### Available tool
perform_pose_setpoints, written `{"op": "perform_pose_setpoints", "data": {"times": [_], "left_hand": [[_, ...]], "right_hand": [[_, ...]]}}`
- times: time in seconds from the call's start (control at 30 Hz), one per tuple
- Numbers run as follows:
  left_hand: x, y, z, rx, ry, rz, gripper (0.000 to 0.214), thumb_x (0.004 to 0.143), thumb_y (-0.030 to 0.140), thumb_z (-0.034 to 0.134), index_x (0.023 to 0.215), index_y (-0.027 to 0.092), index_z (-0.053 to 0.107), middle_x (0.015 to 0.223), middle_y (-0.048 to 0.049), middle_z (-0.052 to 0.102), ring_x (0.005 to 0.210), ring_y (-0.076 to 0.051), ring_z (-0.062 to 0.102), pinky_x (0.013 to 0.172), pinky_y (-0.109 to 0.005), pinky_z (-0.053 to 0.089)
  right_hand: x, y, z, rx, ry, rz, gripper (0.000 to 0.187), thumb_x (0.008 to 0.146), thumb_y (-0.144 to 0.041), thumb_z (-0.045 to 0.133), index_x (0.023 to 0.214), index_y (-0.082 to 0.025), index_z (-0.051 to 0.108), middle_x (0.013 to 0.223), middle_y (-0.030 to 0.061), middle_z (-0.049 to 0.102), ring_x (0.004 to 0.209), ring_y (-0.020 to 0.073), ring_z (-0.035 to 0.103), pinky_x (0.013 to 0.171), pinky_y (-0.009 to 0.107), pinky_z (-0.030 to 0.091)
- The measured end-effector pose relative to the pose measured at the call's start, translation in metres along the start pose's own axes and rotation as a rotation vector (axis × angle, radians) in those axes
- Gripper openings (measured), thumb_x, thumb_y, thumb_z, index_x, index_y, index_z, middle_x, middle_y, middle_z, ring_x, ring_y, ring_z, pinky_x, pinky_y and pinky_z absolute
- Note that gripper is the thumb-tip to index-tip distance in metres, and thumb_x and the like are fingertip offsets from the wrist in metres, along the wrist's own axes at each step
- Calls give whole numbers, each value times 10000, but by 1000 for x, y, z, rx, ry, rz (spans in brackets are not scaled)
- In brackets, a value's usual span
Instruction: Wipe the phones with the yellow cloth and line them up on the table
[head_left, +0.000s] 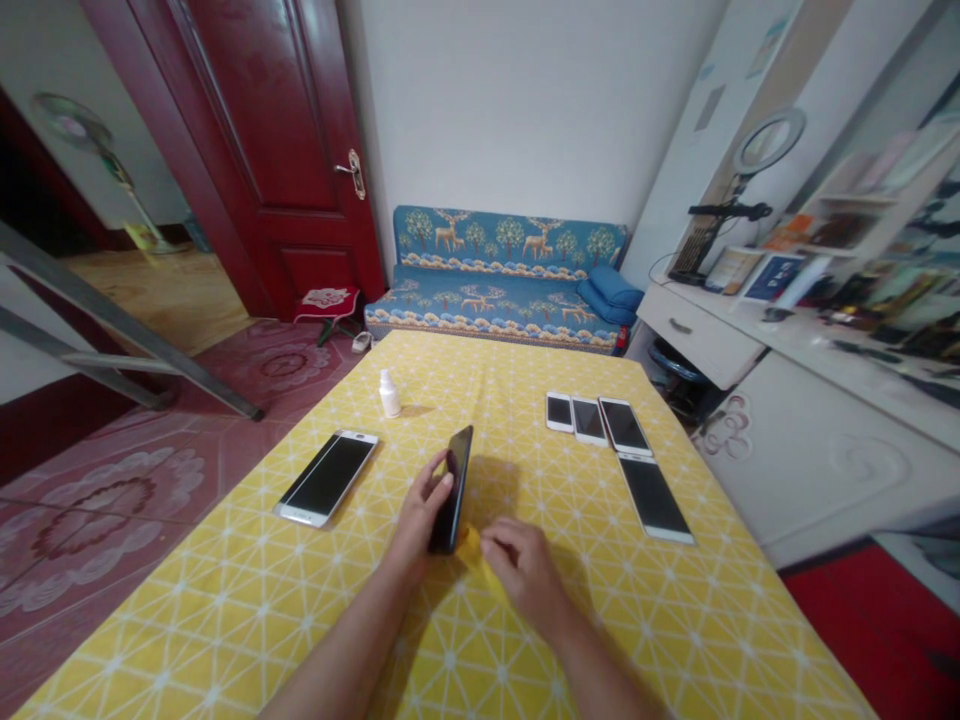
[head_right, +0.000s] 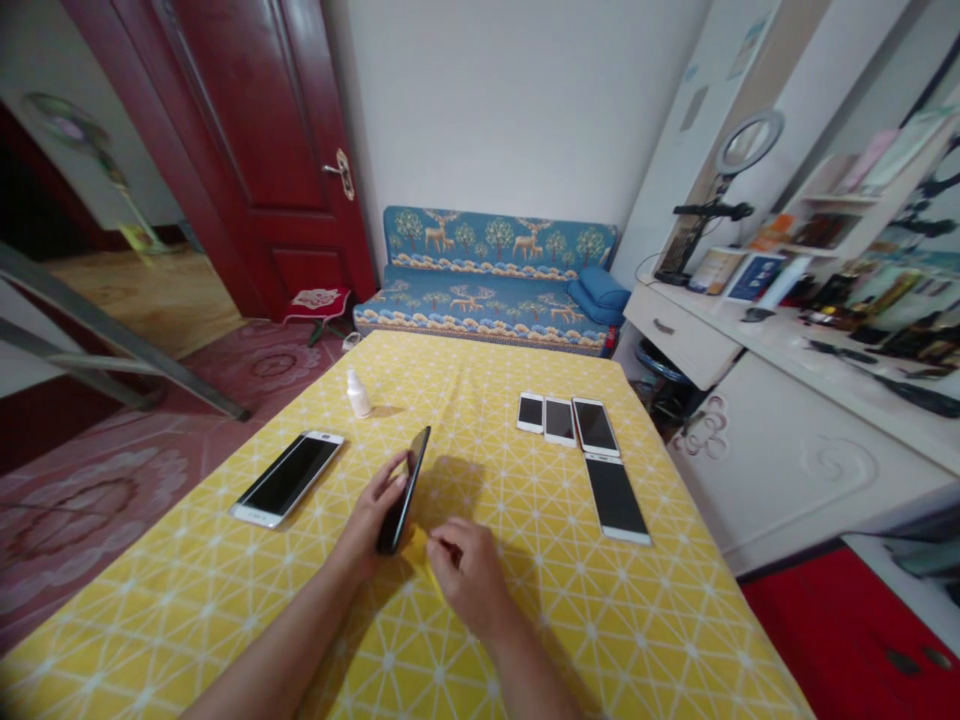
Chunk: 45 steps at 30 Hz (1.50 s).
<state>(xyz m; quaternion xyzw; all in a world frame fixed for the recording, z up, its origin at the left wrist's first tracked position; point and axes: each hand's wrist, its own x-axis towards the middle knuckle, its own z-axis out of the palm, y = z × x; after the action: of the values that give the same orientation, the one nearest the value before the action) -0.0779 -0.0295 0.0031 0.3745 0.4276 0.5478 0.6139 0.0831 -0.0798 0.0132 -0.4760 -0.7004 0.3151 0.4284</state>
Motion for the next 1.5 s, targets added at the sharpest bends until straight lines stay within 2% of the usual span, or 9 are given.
{"op": "perform_pose_setpoints", "data": {"times": [0.13, 0.23, 0.37, 0.6, 0.73, 0.93, 1.03, 1.13, 1.5], "left_hand": [[1, -11, -1, 245, 115, 228, 571, 807, 370, 622, 1346, 255, 471, 1384, -79, 508, 1246, -255, 489, 1028, -381, 392], [-7, -17, 8, 316, -54, 270, 600, 845, 358, 586, 1409, 274, 400, 1504, -56, 368, 1376, -251, 333, 1139, -395, 245], [-18, -16, 21, 184, -362, 175, 711, 886, 358, 547, 1499, 313, 190, 1515, -60, 350, 1351, -238, 371, 1114, -374, 292], [-15, -17, 17, 203, -258, 79, 688, 873, 399, 568, 1478, 270, 267, 1295, -103, 542, 1068, -215, 571, 912, -348, 456], [-13, -21, 18, 193, -309, 77, 659, 849, 395, 606, 1440, 255, 352, 1153, -89, 613, 1016, -210, 591, 904, -343, 457], [-9, -25, 15, 224, -286, 75, 583, 836, 408, 621, 1367, 218, 473, 1047, -77, 646, 909, -178, 590, 830, -287, 454], [-6, -26, 13, 236, -273, 57, 550, 821, 409, 637, 1318, 199, 527, 1018, -74, 654, 847, -164, 588, 794, -274, 452], [-5, -26, 13, 239, -271, 53, 533, 806, 395, 656, 1289, 190, 557, 985, -69, 661, 823, -166, 589, 777, -275, 448], [-6, -22, 14, 191, -267, 40, 467, 770, 353, 692, 1198, 177, 630, 888, -50, 683, 740, -159, 592, 733, -274, 445]], "right_hand": [[-1, 0, 15, 199, 90, 164, 296, 881, -393, 549, 1099, -206, 620, 894, 40, 673, 767, 162, 628, 687, 264, 478], [2, 15, 19, 396, 198, 283, 600, 863, -451, 555, 1375, -193, 379, 1129, 108, 659, 970, 218, 656, 808, 333, 521], [6, 35, 6, 338, 321, 253, 754, 786, -428, 638, 1417, -162, 323, 1330, 160, 556, 1165, 269, 578, 960, 418, 475], [5, 79, -75, -179, 629, 338, 569, 784, -416, 524, 1267, -118, 567, 1298, 164, 586, 1209, 310, 531, 1008, 458, 418], [-1, 91, -105, -489, 508, 459, 522, 797, -332, 481, 1274, -148, 588, 1142, 142, 658, 1024, 303, 621, 887, 453, 482], [-4, 74, -87, -1001, 357, 366, 510, 802, -467, 571, 1180, -140, 668, 1396, 205, 437, 1286, 376, 380, 1037, 534, 319], [-3, 68, -73, -1053, 197, 438, 670, 817, -550, 528, 1363, -163, 510, 1508, 155, 327, 1375, 382, 260, 1078, 584, 218], [-1, 68, -68, -1100, 103, 489, 632, 909, -472, 396, 1455, -157, 364, 1551, 114, 262, 1422, 349, 182, 1101, 559, 176], [12, 82, -80, -1175, 106, 534, 581, 956, -424, 268, 1481, -180, 301, 1568, 83, 219, 1445, 304, 131, 1121, 550, 138]]}}
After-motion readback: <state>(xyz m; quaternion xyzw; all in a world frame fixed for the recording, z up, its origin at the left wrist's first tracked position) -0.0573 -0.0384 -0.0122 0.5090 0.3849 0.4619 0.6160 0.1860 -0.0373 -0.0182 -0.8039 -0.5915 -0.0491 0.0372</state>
